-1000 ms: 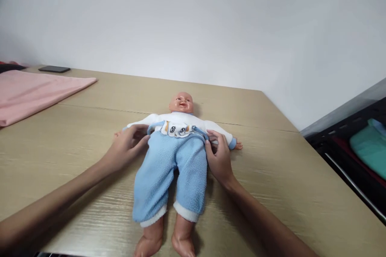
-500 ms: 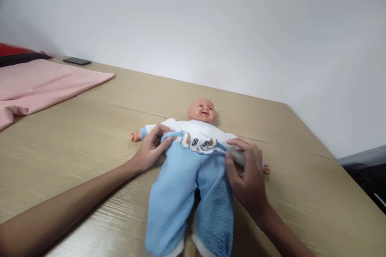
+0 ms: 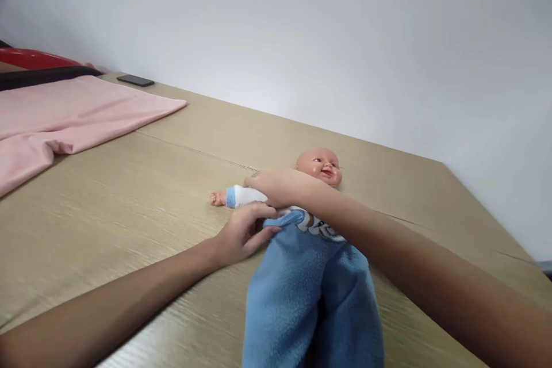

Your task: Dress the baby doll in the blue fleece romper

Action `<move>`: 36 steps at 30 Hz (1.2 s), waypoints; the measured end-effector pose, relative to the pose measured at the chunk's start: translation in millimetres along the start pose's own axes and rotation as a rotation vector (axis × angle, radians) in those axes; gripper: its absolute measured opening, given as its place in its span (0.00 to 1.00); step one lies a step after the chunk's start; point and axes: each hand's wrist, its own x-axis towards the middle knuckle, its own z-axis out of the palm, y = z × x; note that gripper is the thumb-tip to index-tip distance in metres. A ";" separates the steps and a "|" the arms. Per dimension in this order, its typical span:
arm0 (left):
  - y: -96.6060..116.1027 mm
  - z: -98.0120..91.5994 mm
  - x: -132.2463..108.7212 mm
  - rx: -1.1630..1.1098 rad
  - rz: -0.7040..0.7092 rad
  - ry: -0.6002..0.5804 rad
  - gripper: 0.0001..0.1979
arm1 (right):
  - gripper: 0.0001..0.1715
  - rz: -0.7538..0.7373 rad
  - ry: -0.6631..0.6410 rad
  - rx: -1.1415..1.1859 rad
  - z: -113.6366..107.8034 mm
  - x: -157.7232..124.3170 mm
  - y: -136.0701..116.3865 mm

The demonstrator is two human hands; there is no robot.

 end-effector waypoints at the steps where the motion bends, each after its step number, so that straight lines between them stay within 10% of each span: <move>1: 0.3 0.0 0.7 -0.010 0.019 -0.001 0.10 | 0.15 -0.010 0.015 -0.017 3.0 -0.2 -1.0; 12: 3.0 -12.1 -8.8 0.179 0.367 -0.115 0.09 | 0.20 0.032 0.548 0.230 -10.1 -79.9 -0.7; 20: 31.4 7.6 7.4 -0.178 -0.298 0.369 0.11 | 0.06 -0.058 0.398 0.489 5.3 -90.1 6.0; 23: 22.7 7.5 24.6 -0.335 -0.553 0.370 0.15 | 0.07 -0.019 0.375 0.527 2.4 -92.0 6.8; 31: 5.8 1.5 29.6 -0.522 -0.648 0.274 0.17 | 0.18 0.329 0.459 0.662 14.8 -101.0 -14.1; 36: -4.8 2.0 33.7 -0.533 -0.714 0.281 0.24 | 0.09 0.504 0.527 0.600 27.3 -84.6 -15.8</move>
